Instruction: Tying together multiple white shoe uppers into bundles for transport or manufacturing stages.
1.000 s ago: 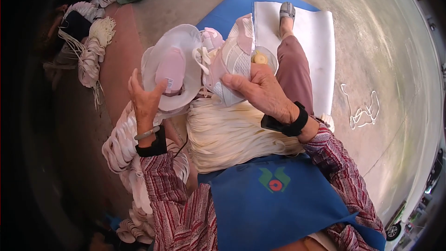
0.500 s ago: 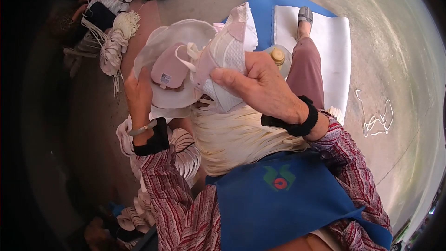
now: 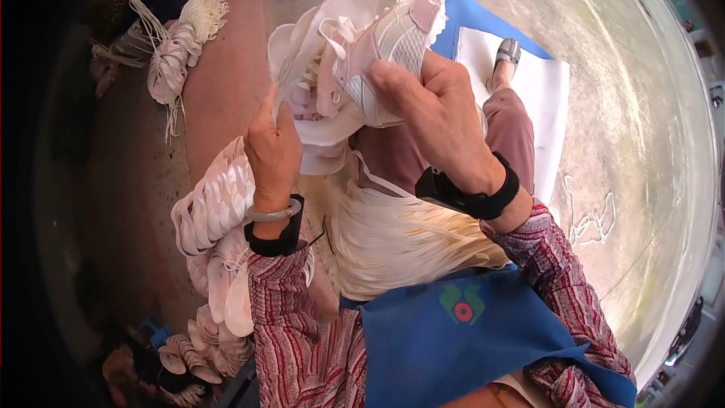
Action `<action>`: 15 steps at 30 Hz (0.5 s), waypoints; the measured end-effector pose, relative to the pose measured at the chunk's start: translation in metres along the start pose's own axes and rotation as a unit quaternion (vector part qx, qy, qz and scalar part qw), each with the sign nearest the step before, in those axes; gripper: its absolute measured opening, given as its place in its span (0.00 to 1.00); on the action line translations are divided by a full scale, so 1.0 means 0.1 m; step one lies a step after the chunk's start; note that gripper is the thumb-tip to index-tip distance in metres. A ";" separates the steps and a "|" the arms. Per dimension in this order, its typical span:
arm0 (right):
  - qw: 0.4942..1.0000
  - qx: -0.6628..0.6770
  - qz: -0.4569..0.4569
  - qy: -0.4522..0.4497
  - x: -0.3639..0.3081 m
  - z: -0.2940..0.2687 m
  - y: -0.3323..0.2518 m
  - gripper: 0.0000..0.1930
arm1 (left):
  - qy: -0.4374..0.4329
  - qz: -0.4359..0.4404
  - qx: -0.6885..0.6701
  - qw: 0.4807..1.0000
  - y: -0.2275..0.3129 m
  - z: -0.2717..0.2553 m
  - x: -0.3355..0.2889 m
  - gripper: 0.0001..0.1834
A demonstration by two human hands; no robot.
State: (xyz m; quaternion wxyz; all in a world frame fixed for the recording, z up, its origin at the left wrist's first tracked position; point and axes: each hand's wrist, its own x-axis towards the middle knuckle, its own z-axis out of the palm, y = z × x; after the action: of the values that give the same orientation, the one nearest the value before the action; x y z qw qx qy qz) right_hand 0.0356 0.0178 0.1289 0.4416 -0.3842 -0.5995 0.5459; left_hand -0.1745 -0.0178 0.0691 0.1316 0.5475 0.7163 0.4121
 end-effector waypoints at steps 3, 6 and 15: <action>0.998 -0.034 0.042 -0.012 0.17 0.15 0.08 0.13 | -0.017 -0.009 -0.005 1.000 -0.14 0.14 0.05 0.19; 0.978 -0.167 -0.125 -0.006 0.38 0.39 0.41 0.12 | -0.045 -0.036 -0.008 0.998 -0.11 0.11 0.10 0.19; 0.874 -0.205 -0.027 -0.441 0.97 0.34 0.86 0.23 | -0.098 -0.159 -0.082 0.979 -0.65 0.20 0.14 0.21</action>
State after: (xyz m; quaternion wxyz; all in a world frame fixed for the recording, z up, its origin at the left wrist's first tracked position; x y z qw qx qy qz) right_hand -0.0295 0.1080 0.0538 0.0573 -0.1694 -0.8403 0.5118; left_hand -0.2109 0.0000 0.0121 0.3099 0.4518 0.7414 0.3875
